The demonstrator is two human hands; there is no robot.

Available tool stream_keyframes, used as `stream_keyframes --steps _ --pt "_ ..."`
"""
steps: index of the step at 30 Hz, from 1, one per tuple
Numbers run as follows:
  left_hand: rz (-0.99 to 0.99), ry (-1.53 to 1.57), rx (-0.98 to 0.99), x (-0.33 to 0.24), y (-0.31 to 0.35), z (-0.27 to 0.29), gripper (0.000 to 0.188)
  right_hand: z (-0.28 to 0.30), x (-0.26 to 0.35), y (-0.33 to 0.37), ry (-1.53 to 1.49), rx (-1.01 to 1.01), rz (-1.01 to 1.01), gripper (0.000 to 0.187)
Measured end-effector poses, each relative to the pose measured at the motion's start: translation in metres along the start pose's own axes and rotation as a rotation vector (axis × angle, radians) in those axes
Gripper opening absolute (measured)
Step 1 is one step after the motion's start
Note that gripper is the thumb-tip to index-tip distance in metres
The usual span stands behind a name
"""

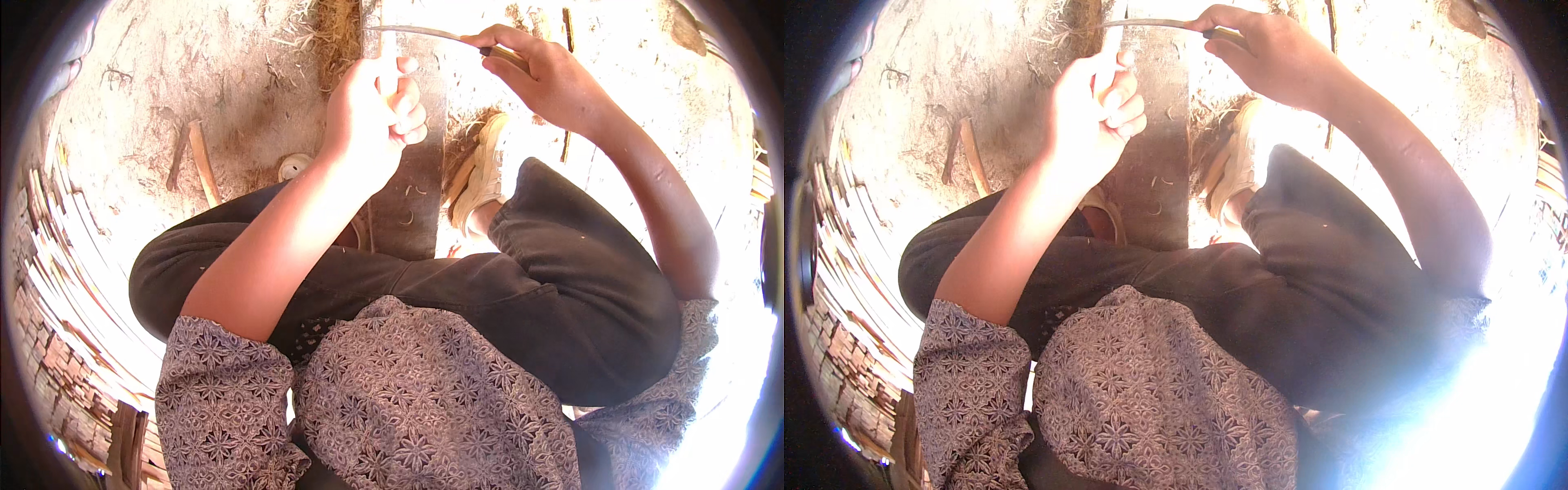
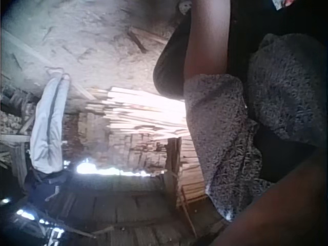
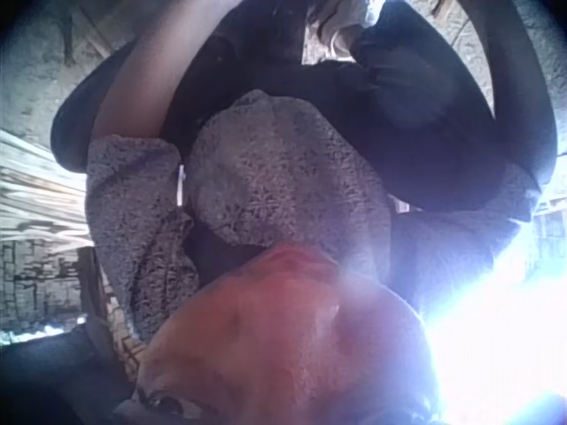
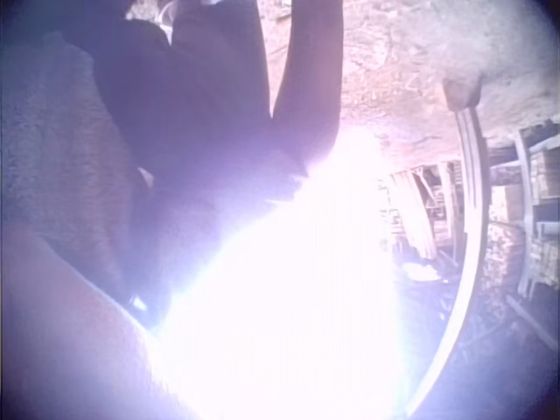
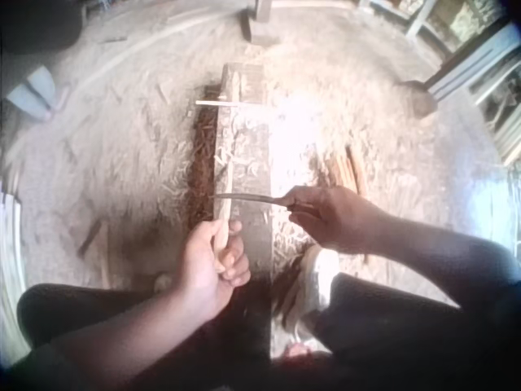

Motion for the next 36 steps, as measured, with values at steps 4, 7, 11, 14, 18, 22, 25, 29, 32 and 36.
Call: stream_keyframes --steps 4,7,11,14,18,22,25,29,32,36 --pt "-0.011 0.030 0.012 0.000 -0.002 -0.005 0.019 0.004 -0.015 -0.024 0.227 -0.096 0.100 0.030" --pt "-0.021 0.022 -0.021 0.002 -0.002 -0.010 0.019 0.000 -0.019 -0.073 0.221 0.056 -0.096 0.029" --pt "-0.016 -0.054 -0.056 -0.003 0.000 -0.017 0.023 0.017 0.000 -0.088 0.244 0.114 -0.115 0.024" --pt "-0.020 -0.143 -0.043 -0.004 -0.001 -0.016 0.026 0.009 -0.013 -0.070 0.196 -0.004 -0.002 0.028" --pt "-0.008 -0.175 -0.049 0.000 -0.001 -0.003 0.025 0.002 -0.009 -0.017 0.148 -0.022 0.140 0.032" --pt "-0.007 -0.197 -0.090 0.001 -0.001 -0.001 0.023 0.003 -0.001 -0.007 0.148 -0.110 0.246 0.031" --pt "-0.015 -0.218 -0.089 0.003 -0.003 -0.005 0.021 0.001 -0.048 -0.061 0.267 -0.014 -0.105 0.031" --pt "-0.045 -0.186 -0.055 -0.002 -0.002 -0.015 0.019 0.015 -0.028 -0.089 0.375 -0.006 0.116 0.023" --pt "-0.033 -0.239 -0.105 -0.005 -0.004 -0.009 0.018 0.017 -0.011 -0.055 0.181 -0.018 -0.023 0.023" --pt "0.004 -0.328 -0.171 0.003 0.002 0.002 0.018 0.006 -0.001 -0.029 0.174 -0.016 0.033 0.030"
Point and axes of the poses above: each hand's wrist, its own y-axis away from the middle knuckle, its own z-axis out of the back of the hand, x = y × z, the point moved 10 cm from there along -y, towards the middle knuckle, and after that the axes turned 9 degrees about x, right-handed, at the moved point
